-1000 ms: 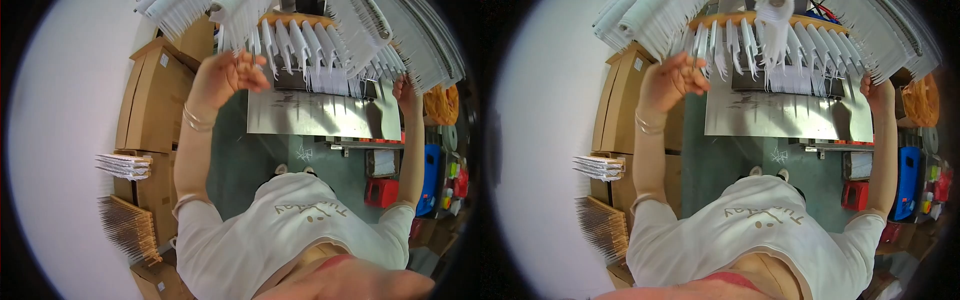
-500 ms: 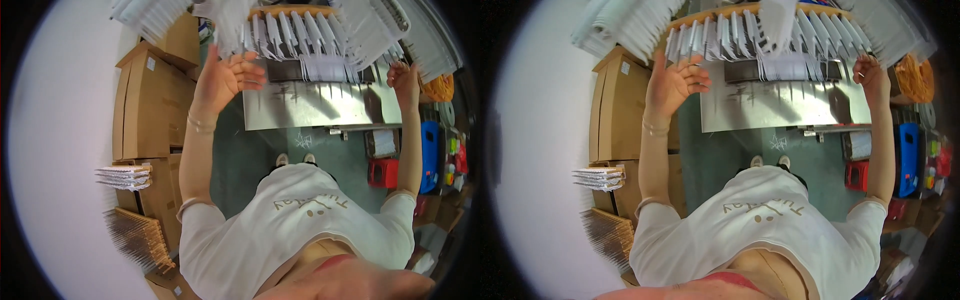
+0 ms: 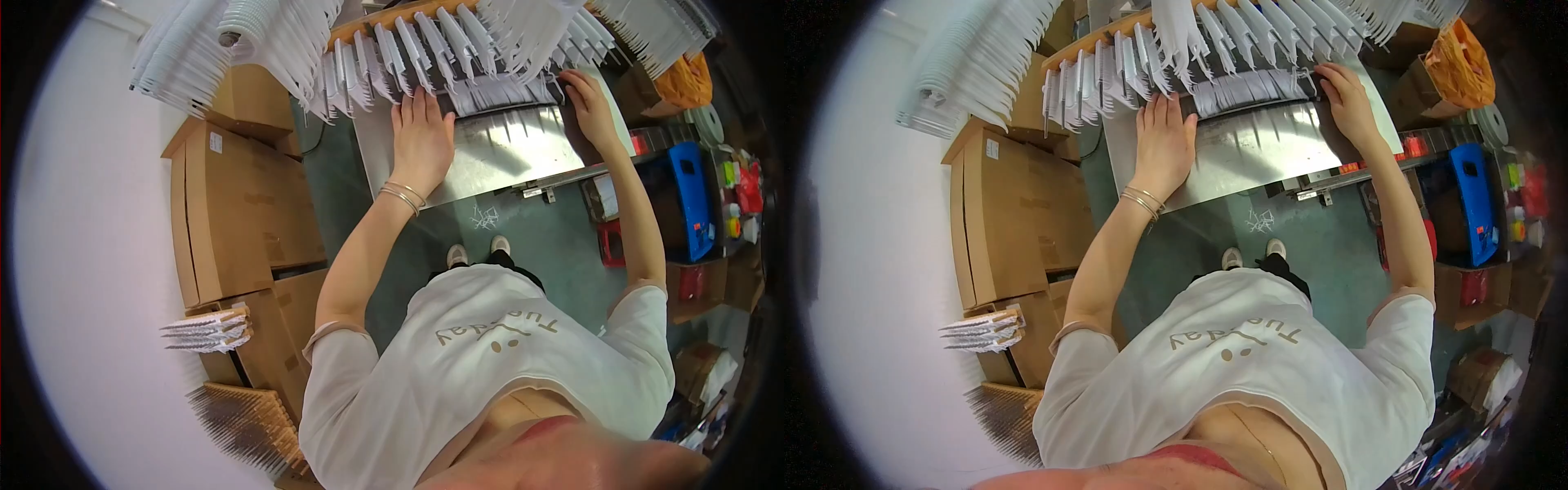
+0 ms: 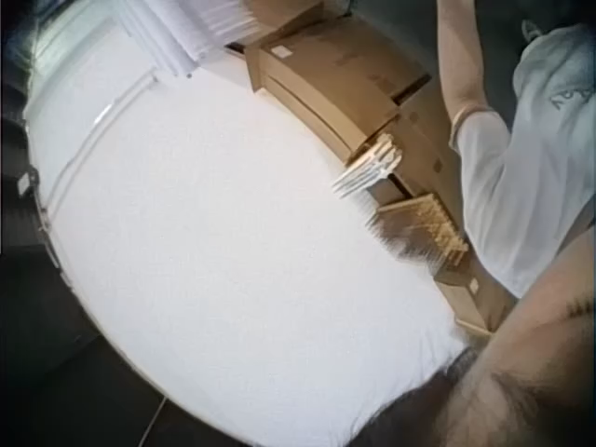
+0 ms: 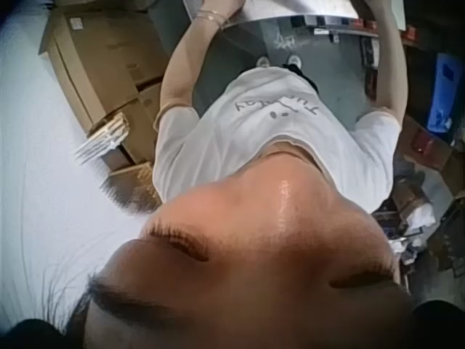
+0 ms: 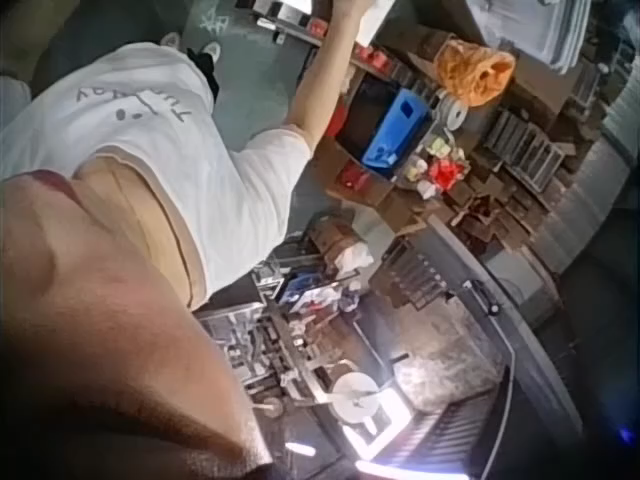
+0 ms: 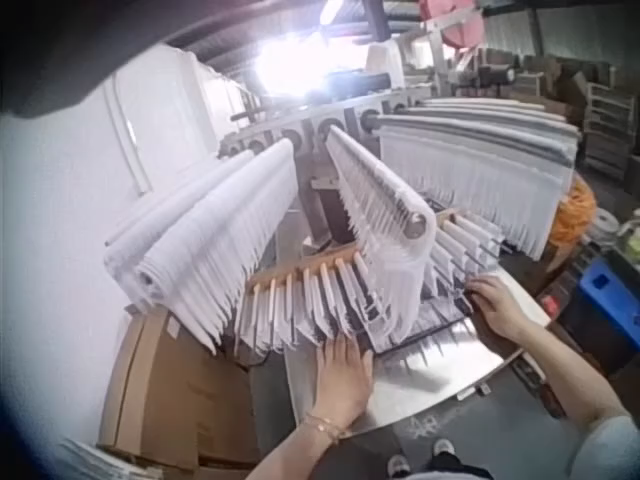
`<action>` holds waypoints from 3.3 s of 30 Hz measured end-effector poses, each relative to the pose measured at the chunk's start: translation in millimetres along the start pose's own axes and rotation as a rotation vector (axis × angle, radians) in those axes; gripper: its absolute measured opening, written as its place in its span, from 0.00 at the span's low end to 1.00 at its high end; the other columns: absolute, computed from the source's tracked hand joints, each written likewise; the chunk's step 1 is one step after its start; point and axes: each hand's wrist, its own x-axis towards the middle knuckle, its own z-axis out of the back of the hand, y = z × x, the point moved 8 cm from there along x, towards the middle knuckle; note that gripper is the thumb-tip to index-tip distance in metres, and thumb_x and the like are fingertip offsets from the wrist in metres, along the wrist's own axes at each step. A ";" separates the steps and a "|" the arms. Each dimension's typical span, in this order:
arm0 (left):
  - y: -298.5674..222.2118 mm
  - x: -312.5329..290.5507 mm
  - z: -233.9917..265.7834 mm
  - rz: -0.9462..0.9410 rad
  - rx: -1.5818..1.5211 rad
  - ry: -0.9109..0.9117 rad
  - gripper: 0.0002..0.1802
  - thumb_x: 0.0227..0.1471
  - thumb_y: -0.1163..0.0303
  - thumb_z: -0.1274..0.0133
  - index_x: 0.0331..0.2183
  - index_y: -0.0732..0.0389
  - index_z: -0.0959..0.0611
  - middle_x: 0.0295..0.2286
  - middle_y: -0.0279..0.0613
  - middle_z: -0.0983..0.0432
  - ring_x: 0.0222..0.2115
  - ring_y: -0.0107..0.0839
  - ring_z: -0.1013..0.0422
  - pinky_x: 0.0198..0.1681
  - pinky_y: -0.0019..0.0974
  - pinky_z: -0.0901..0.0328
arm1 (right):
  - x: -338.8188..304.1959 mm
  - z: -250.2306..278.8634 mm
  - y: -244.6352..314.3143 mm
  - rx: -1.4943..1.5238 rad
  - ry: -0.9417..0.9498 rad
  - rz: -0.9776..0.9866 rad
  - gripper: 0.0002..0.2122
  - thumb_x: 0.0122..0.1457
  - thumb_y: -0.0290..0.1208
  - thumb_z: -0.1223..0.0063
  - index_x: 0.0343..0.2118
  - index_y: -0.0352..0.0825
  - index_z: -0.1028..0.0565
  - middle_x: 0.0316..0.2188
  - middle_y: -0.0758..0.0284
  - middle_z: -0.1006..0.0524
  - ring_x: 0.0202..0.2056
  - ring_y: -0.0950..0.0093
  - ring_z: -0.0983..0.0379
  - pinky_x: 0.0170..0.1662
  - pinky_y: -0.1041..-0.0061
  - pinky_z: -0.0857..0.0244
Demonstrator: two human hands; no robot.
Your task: Assembling and inspecting plastic lighting fixture components on an industrial production line.
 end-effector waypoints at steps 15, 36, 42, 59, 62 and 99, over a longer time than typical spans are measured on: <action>-17.0 -25.6 17.3 -0.050 -0.083 -0.097 0.10 0.45 0.77 0.47 0.34 0.65 0.22 0.30 0.43 0.33 0.35 0.42 0.36 0.40 0.41 0.38 | -26.3 8.5 2.8 0.016 0.048 0.064 0.05 0.51 0.17 0.49 0.32 0.29 0.29 0.35 0.63 0.33 0.37 0.68 0.33 0.40 0.76 0.38; 63.6 -59.5 94.4 0.469 -2.043 -0.216 0.10 0.56 0.71 0.52 0.33 0.69 0.22 0.37 0.50 0.25 0.40 0.32 0.31 0.47 0.36 0.39 | -73.8 50.4 191.5 1.121 -0.089 -0.190 0.10 0.55 0.34 0.47 0.26 0.34 0.32 0.25 0.70 0.40 0.29 0.74 0.41 0.29 0.79 0.45; 83.4 -49.3 94.3 0.519 -2.106 0.009 0.14 0.58 0.66 0.54 0.33 0.67 0.21 0.34 0.44 0.24 0.37 0.28 0.30 0.45 0.34 0.38 | -99.0 34.6 318.6 0.806 -0.215 0.110 0.14 0.44 0.35 0.34 0.24 0.33 0.29 0.23 0.68 0.40 0.24 0.72 0.38 0.27 0.76 0.43; 104.9 -44.9 88.5 0.559 -1.904 0.478 0.20 0.57 0.56 0.54 0.34 0.65 0.19 0.29 0.34 0.25 0.31 0.21 0.34 0.39 0.27 0.41 | -92.7 -15.9 430.4 0.238 -0.400 -0.162 0.11 0.61 0.29 0.57 0.28 0.24 0.30 0.21 0.58 0.28 0.22 0.70 0.33 0.25 0.74 0.41; 156.7 -53.8 76.8 0.655 -1.583 -0.018 0.16 0.59 0.61 0.55 0.38 0.66 0.24 0.29 0.33 0.27 0.30 0.20 0.34 0.37 0.26 0.39 | -78.3 -27.6 437.7 0.177 -0.409 -0.173 0.11 0.62 0.26 0.60 0.28 0.24 0.30 0.20 0.59 0.29 0.22 0.71 0.35 0.25 0.75 0.42; 17.2 -88.6 84.7 0.719 -1.893 0.459 0.15 0.53 0.62 0.53 0.24 0.64 0.21 0.23 0.40 0.25 0.27 0.26 0.30 0.35 0.28 0.39 | -171.2 3.9 493.5 -0.151 -0.011 0.354 0.09 0.40 0.35 0.37 0.23 0.39 0.26 0.19 0.74 0.34 0.16 0.80 0.41 0.18 0.78 0.54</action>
